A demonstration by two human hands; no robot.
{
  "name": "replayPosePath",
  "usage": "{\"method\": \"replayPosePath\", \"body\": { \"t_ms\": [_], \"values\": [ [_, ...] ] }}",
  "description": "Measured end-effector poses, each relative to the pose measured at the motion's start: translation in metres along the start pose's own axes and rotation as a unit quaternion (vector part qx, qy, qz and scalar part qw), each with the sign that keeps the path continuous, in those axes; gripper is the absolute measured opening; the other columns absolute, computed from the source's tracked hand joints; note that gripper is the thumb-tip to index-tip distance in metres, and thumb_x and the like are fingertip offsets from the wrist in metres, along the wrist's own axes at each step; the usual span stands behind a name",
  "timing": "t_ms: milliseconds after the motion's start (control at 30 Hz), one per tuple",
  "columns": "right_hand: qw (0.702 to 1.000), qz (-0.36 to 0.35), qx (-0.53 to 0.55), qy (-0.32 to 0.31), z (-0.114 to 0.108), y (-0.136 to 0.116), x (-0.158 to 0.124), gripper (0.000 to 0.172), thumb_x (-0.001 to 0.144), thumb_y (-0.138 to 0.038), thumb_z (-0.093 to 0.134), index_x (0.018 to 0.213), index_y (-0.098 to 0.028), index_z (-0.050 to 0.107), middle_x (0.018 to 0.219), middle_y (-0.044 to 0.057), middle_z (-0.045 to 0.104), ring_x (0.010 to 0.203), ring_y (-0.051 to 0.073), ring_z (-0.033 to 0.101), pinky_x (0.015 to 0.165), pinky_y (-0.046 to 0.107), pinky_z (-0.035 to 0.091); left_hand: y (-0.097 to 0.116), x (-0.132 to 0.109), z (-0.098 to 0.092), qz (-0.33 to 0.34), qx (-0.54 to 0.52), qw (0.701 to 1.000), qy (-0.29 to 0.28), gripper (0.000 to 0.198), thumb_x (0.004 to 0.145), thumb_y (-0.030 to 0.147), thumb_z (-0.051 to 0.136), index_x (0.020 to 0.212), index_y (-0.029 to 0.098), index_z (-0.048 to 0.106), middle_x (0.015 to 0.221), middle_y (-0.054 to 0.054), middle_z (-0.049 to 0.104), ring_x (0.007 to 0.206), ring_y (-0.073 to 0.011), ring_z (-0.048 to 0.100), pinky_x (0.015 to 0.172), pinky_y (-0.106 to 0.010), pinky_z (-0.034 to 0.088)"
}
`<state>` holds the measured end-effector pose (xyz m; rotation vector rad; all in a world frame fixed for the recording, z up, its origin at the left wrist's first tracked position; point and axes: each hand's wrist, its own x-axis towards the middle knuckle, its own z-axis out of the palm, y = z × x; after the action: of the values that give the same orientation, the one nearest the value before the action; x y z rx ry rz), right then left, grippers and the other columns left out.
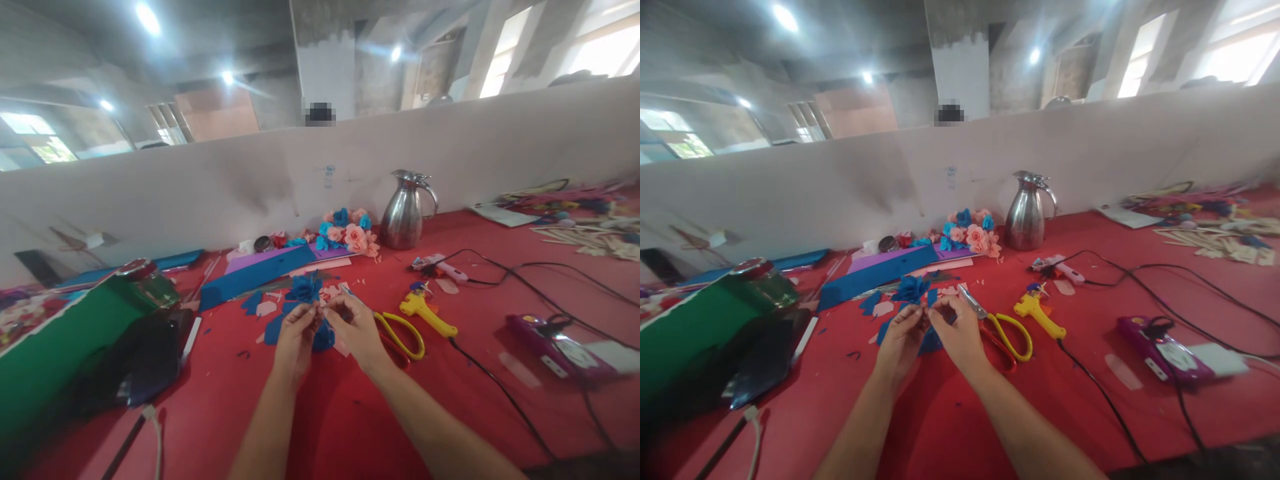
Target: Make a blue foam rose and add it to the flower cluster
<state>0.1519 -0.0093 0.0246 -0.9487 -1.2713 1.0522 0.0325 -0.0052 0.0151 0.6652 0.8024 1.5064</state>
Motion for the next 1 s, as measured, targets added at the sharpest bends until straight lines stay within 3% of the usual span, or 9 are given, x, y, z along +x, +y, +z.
{"method": "replayPosePath", "body": {
  "t_ms": [133, 400, 767, 1000],
  "values": [
    [1.000, -0.004, -0.015, 0.016, -0.001, 0.003, 0.003, 0.011, 0.073, -0.029, 0.060, 0.081, -0.021, 0.061, 0.070, 0.000, 0.060, 0.061, 0.014, 0.051, 0.057, 0.026, 0.041, -0.003, -0.003, 0.005, 0.000, 0.029, 1.000, -0.003, 0.015, 0.055, 0.018, 0.079, 0.065, 0.017, 0.068, 0.068, -0.001, 0.066, 0.064, -0.0103, 0.060, 0.063, -0.020, 0.048],
    [0.997, -0.018, -0.068, 0.036, -0.002, 0.005, 0.005, 0.009, 0.072, -0.030, 0.063, 0.072, -0.021, 0.060, 0.064, -0.002, 0.053, 0.060, 0.013, 0.045, 0.055, 0.024, 0.036, -0.010, -0.006, 0.007, 0.012, 0.083, 0.996, -0.026, 0.012, 0.058, 0.019, 0.078, 0.066, 0.016, 0.070, 0.067, -0.001, 0.066, 0.064, -0.0096, 0.058, 0.064, -0.020, 0.045],
    [0.999, -0.008, -0.007, 0.033, -0.001, 0.000, 0.002, 0.008, 0.072, -0.027, 0.061, 0.078, -0.021, 0.061, 0.062, -0.003, 0.053, 0.057, 0.013, 0.046, 0.054, 0.025, 0.038, -0.013, -0.005, 0.003, 0.019, 0.088, 0.995, -0.038, 0.008, 0.063, 0.020, 0.076, 0.067, 0.016, 0.070, 0.067, -0.001, 0.065, 0.064, -0.0104, 0.057, 0.065, -0.022, 0.044],
    [0.997, 0.007, 0.069, 0.041, -0.001, -0.002, 0.001, 0.010, 0.071, -0.023, 0.059, 0.078, -0.020, 0.065, 0.068, 0.000, 0.061, 0.061, 0.015, 0.054, 0.061, 0.027, 0.044, -0.016, 0.000, -0.001, 0.042, 0.110, 0.993, -0.031, 0.008, 0.066, 0.023, 0.075, 0.069, 0.016, 0.070, 0.068, -0.001, 0.066, 0.067, -0.0113, 0.058, 0.067, -0.021, 0.044]
  ]
}}
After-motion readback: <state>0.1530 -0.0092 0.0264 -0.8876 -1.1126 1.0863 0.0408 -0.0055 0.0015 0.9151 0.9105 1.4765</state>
